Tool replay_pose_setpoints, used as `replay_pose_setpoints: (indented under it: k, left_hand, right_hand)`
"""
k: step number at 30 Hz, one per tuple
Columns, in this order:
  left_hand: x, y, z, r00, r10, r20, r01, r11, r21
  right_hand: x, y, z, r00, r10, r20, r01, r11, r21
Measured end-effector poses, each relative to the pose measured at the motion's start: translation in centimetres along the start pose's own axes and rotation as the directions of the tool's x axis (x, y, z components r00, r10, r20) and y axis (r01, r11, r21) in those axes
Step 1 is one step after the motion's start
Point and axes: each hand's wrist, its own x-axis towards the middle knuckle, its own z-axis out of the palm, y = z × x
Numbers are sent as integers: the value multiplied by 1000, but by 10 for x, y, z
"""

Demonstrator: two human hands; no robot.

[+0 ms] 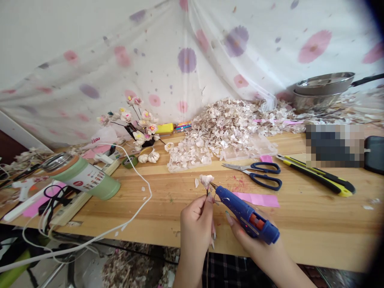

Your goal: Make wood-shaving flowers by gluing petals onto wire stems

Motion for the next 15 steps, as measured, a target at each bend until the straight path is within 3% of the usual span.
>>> replay_pose_setpoints:
  k: [15]
  left_hand:
    - [0,0,1,1000,-2,-4,2,1000,-9]
  right_hand:
    - [-1,-1,2,999,28,-17,-27,999,28]
